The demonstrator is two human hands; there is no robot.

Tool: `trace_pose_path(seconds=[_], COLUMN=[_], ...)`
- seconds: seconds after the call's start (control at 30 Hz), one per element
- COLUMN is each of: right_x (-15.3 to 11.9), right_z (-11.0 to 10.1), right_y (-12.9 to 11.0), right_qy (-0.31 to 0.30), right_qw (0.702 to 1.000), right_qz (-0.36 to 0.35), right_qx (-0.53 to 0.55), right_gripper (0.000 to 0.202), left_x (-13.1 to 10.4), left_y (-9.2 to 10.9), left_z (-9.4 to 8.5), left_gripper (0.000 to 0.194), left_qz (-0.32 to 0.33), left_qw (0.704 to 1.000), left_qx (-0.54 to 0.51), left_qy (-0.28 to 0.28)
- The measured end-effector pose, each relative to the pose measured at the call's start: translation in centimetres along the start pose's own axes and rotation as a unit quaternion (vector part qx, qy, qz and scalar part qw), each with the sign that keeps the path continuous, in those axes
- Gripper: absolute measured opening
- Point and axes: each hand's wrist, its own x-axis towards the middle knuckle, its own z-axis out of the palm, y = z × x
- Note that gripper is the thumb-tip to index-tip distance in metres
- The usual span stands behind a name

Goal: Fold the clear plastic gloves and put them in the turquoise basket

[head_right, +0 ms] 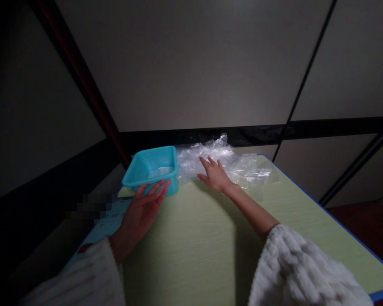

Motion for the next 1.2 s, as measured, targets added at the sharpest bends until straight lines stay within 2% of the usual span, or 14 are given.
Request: trace_pose_path(seconds=[0.1, 0.3, 0.37, 0.47, 0.57, 0.67, 0.73, 0.8, 0.9, 1.0, 1.1, 1.2], right_x=[-1.2, -5.8, -7.0, -8.2, -8.7, -9.1, -9.5, -9.8, -10.2, -10.2, -10.0, -9.7], right_z=[-1.0, -3.2, -3.2, -2.4, -1.6, -1.5, -1.9, -2.4, -3.1, -3.4, -3.4, -3.3], right_y=[-0.2, -0.2, 0.3, 1.2, 1.6, 0.8, -0.1, -1.2, -2.5, -3.2, -3.2, -2.7], right_qy=[0.006, 0.031, 0.044, 0.095, 0.108, 0.096, 0.073, 0.025, -0.012, -0.013, -0.015, -0.031], right_qw=[1.000, 0.997, 0.996, 0.992, 0.990, 0.991, 0.991, 0.983, 0.956, 0.909, 0.862, 0.819], right_qz=[-0.008, -0.069, -0.079, -0.087, -0.094, -0.093, -0.097, -0.085, -0.009, 0.067, 0.136, 0.203], right_qx=[0.015, 0.033, 0.015, -0.006, -0.013, 0.002, 0.062, 0.161, 0.295, 0.410, 0.488, 0.536], right_gripper=[0.058, 0.050, 0.041, 0.025, 0.021, 0.018, 0.017, 0.017, 0.019, 0.023, 0.027, 0.026], left_x=[0.0, 0.0, -0.1, -0.4, -0.7, -1.3, -2.0, -2.9, -3.8, -3.9, -3.8, -3.7], left_y=[-0.1, -0.2, -0.2, -0.5, -1.3, -2.3, -2.6, -2.7, -2.7, -2.7, -2.7, -2.6], left_z=[-0.1, -0.1, 0.0, -0.1, -0.6, -1.0, -0.9, -0.6, -0.1, 0.1, 0.3, 0.6], left_gripper=[0.034, 0.030, 0.027, 0.027, 0.029, 0.027, 0.033, 0.044, 0.056, 0.036, 0.004, 0.020], left_qz=[0.004, -0.005, -0.012, -0.031, -0.049, -0.048, -0.030, 0.018, 0.089, 0.091, 0.007, -0.116], left_qw=[1.000, 1.000, 1.000, 0.999, 0.996, 0.983, 0.969, 0.939, 0.887, 0.860, 0.862, 0.881], left_qx=[-0.004, -0.015, -0.013, 0.004, 0.077, 0.173, 0.235, 0.318, 0.412, 0.464, 0.471, 0.410], left_qy=[0.004, 0.021, 0.022, 0.017, -0.008, -0.039, -0.075, -0.129, -0.187, -0.194, -0.185, -0.206])
